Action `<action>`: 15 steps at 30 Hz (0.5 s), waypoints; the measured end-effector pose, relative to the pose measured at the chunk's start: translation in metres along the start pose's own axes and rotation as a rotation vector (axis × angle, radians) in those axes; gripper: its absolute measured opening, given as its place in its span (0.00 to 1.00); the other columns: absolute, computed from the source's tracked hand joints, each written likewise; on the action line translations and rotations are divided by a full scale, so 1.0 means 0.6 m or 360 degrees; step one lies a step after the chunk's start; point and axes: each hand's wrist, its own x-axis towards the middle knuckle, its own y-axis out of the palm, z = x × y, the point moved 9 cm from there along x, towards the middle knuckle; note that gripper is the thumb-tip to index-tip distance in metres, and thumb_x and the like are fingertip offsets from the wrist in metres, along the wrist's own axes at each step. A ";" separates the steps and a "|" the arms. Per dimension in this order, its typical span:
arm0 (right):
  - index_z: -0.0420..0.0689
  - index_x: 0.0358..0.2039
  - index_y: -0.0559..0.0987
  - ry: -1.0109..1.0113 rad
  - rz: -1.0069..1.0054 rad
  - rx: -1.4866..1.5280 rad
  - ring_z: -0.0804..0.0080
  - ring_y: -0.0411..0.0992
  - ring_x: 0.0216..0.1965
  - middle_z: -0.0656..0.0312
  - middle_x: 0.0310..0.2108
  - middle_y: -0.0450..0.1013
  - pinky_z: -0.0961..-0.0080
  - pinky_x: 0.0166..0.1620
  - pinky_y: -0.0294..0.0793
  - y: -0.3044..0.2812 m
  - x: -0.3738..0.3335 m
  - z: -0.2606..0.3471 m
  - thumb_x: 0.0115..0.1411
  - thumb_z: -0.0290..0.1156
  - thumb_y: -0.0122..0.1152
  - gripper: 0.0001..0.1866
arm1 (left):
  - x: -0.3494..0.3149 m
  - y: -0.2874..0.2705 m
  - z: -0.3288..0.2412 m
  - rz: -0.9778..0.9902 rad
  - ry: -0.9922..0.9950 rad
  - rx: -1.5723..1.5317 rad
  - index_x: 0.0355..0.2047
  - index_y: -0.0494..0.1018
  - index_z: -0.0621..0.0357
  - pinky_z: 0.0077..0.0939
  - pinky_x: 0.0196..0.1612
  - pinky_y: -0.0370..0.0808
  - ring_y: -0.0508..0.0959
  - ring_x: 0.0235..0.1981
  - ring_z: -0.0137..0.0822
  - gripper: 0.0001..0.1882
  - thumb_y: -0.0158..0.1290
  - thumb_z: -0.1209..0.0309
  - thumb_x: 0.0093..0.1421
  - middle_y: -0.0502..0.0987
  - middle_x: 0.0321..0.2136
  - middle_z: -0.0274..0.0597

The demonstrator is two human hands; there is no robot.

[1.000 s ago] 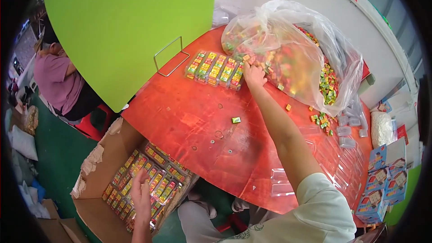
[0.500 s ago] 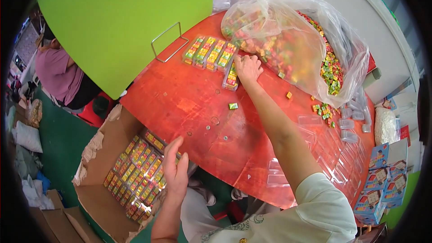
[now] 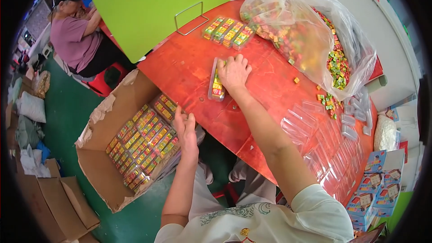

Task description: Pack small candy boxes into a larger cardboard shipping carton.

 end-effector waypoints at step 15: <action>0.40 0.39 0.78 -0.0411 0.0345 0.0459 0.54 0.62 0.51 0.52 0.46 0.66 0.51 0.54 0.57 -0.020 -0.181 0.137 0.58 0.46 0.51 0.21 | -0.036 0.013 0.026 0.0314 -0.0422 -0.0570 0.49 0.64 0.59 0.20 0.16 0.70 0.75 0.22 0.29 0.21 0.51 0.64 0.58 0.73 0.28 0.39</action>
